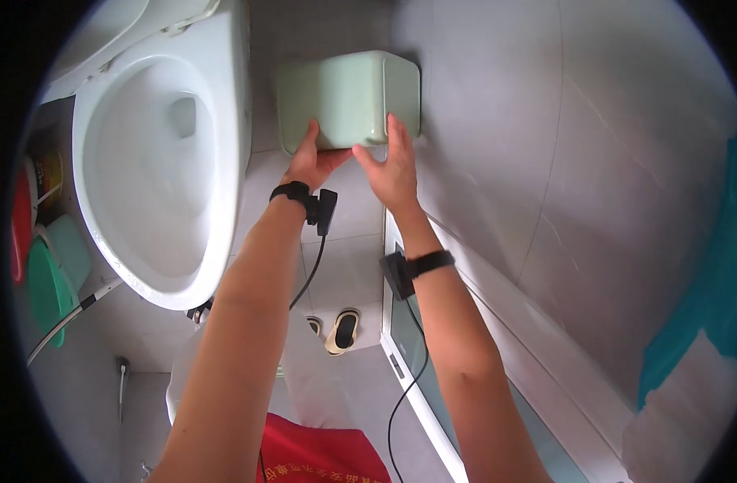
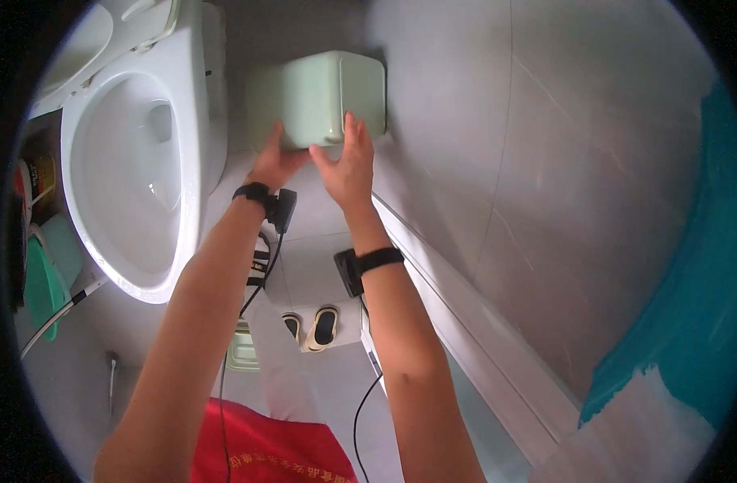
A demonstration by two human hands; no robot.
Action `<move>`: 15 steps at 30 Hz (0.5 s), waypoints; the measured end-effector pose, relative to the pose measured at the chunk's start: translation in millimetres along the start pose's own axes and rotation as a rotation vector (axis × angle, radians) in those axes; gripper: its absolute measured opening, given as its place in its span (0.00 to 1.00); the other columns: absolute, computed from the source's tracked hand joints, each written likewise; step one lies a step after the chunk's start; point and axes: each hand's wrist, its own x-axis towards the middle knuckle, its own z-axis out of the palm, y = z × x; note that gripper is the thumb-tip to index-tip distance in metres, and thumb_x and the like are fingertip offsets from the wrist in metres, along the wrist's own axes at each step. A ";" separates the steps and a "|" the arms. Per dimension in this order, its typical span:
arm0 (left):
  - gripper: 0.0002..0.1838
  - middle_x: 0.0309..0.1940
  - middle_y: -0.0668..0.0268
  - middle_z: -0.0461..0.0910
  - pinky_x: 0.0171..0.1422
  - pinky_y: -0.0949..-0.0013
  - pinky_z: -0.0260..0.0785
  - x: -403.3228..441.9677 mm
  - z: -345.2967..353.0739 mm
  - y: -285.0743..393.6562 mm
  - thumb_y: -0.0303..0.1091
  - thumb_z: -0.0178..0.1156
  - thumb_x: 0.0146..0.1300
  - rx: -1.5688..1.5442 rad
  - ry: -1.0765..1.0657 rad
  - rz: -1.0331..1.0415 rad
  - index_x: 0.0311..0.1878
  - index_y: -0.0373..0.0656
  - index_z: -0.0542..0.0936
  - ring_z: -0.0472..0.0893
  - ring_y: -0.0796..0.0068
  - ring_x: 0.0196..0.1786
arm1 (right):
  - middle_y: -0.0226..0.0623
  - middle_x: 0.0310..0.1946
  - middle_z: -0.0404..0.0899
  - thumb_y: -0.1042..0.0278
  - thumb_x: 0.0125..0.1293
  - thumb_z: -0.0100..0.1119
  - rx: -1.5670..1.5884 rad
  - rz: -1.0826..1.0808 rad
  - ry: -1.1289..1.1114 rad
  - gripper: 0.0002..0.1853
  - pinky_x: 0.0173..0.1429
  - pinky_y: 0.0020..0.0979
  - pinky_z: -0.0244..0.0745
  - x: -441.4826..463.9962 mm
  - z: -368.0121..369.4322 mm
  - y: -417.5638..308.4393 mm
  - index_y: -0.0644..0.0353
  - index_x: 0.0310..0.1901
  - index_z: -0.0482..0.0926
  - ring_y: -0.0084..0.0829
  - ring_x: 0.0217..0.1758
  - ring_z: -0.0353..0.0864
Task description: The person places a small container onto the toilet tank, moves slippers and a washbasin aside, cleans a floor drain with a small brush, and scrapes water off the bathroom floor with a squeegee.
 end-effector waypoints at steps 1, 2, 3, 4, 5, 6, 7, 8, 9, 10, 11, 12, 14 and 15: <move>0.30 0.60 0.51 0.68 0.63 0.55 0.74 3.1 -4.9 -1.2 0.54 0.45 0.72 -0.044 -0.016 -0.028 0.65 0.37 0.61 0.74 0.53 0.59 | 0.65 0.68 0.54 0.56 0.55 0.67 -0.055 -0.055 -0.006 0.46 0.72 0.49 0.53 -6.7 -1.6 -1.9 0.62 0.71 0.53 0.59 0.72 0.53; 0.31 0.60 0.51 0.68 0.63 0.55 0.74 6.6 -9.5 -3.0 0.54 0.45 0.72 -0.088 -0.031 -0.058 0.64 0.37 0.61 0.74 0.53 0.59 | 0.66 0.68 0.53 0.56 0.55 0.67 -0.075 -0.059 -0.018 0.46 0.72 0.50 0.52 -14.4 -1.9 -4.2 0.62 0.71 0.53 0.61 0.71 0.53; 0.31 0.60 0.51 0.68 0.63 0.55 0.74 9.2 -12.8 -3.4 0.54 0.46 0.72 -0.134 -0.046 -0.085 0.64 0.37 0.61 0.74 0.53 0.59 | 0.67 0.67 0.53 0.57 0.54 0.67 -0.093 -0.063 -0.032 0.46 0.72 0.50 0.52 -22.2 -0.1 -7.1 0.62 0.71 0.53 0.62 0.71 0.52; 0.31 0.59 0.50 0.68 0.63 0.54 0.74 12.2 -17.1 -5.2 0.55 0.47 0.71 -0.131 -0.042 -0.087 0.64 0.37 0.61 0.74 0.52 0.59 | 0.68 0.67 0.53 0.58 0.54 0.67 -0.109 -0.064 -0.047 0.46 0.72 0.51 0.52 -27.4 0.8 -7.4 0.63 0.71 0.53 0.63 0.71 0.52; 0.32 0.59 0.49 0.68 0.63 0.53 0.74 12.6 -24.0 -8.5 0.55 0.47 0.71 -0.128 -0.031 -0.098 0.64 0.37 0.61 0.75 0.52 0.59 | 0.68 0.67 0.53 0.61 0.55 0.67 -0.069 -0.088 -0.039 0.46 0.72 0.51 0.51 -30.3 1.6 -5.9 0.64 0.71 0.52 0.64 0.70 0.52; 0.32 0.59 0.49 0.68 0.63 0.53 0.74 12.0 -26.3 -10.8 0.55 0.48 0.71 -0.122 -0.026 -0.109 0.64 0.37 0.61 0.75 0.51 0.59 | 0.68 0.67 0.53 0.61 0.55 0.67 -0.080 -0.052 -0.052 0.46 0.72 0.51 0.51 -33.6 -0.4 -5.2 0.64 0.71 0.51 0.64 0.71 0.52; 0.32 0.61 0.49 0.67 0.66 0.51 0.70 12.1 -26.3 -12.2 0.54 0.48 0.71 -0.140 -0.033 -0.093 0.65 0.37 0.60 0.72 0.51 0.61 | 0.68 0.67 0.54 0.62 0.55 0.67 -0.089 -0.026 -0.064 0.46 0.72 0.51 0.51 -31.8 -2.6 -5.5 0.64 0.71 0.51 0.64 0.71 0.52; 0.31 0.62 0.49 0.66 0.69 0.50 0.66 10.9 -26.6 -14.7 0.52 0.49 0.71 -0.157 -0.039 -0.077 0.66 0.37 0.59 0.69 0.51 0.64 | 0.67 0.66 0.54 0.63 0.55 0.67 -0.097 -0.001 -0.076 0.46 0.72 0.51 0.51 -30.3 -3.6 -6.7 0.65 0.71 0.51 0.63 0.71 0.52; 0.31 0.64 0.50 0.64 0.72 0.49 0.62 10.0 -26.4 -15.5 0.51 0.49 0.71 -0.175 -0.044 -0.059 0.67 0.37 0.59 0.66 0.51 0.66 | 0.66 0.66 0.55 0.63 0.55 0.66 -0.087 -0.024 -0.062 0.46 0.73 0.51 0.52 -28.9 -2.2 -6.1 0.65 0.71 0.51 0.63 0.71 0.52; 0.32 0.62 0.49 0.66 0.68 0.50 0.66 9.7 -25.5 -14.7 0.53 0.49 0.71 -0.146 -0.041 -0.044 0.65 0.36 0.60 0.70 0.51 0.63 | 0.66 0.66 0.56 0.64 0.55 0.66 -0.078 -0.047 -0.046 0.46 0.73 0.50 0.52 -27.0 -1.0 -5.7 0.65 0.71 0.51 0.62 0.71 0.53; 0.32 0.60 0.48 0.68 0.64 0.51 0.71 9.6 -24.1 -13.8 0.54 0.49 0.71 -0.115 -0.039 -0.030 0.64 0.36 0.61 0.73 0.51 0.60 | 0.65 0.66 0.57 0.64 0.55 0.66 -0.069 -0.070 -0.029 0.45 0.73 0.50 0.52 -24.9 0.1 -5.3 0.65 0.70 0.51 0.61 0.71 0.53; 0.33 0.57 0.48 0.70 0.60 0.52 0.76 10.6 -22.8 -13.6 0.56 0.48 0.70 -0.084 -0.037 -0.017 0.63 0.35 0.62 0.76 0.50 0.57 | 0.64 0.66 0.57 0.64 0.55 0.66 -0.052 -0.061 -0.016 0.45 0.73 0.49 0.52 -22.3 1.2 -3.8 0.65 0.70 0.51 0.60 0.71 0.53; 0.32 0.57 0.48 0.70 0.59 0.52 0.76 11.0 -21.7 -13.8 0.55 0.48 0.71 -0.073 -0.034 -0.002 0.63 0.35 0.63 0.77 0.51 0.56 | 0.62 0.66 0.58 0.64 0.55 0.66 -0.017 -0.040 0.010 0.45 0.73 0.48 0.53 -19.4 4.6 -1.8 0.65 0.70 0.51 0.59 0.71 0.54; 0.32 0.56 0.48 0.71 0.59 0.52 0.76 11.4 -22.3 -14.0 0.55 0.48 0.71 -0.068 -0.032 0.006 0.63 0.35 0.63 0.77 0.51 0.55 | 0.62 0.66 0.59 0.64 0.55 0.66 -0.022 -0.020 0.016 0.45 0.73 0.48 0.53 -18.8 4.7 -3.6 0.64 0.70 0.51 0.59 0.71 0.54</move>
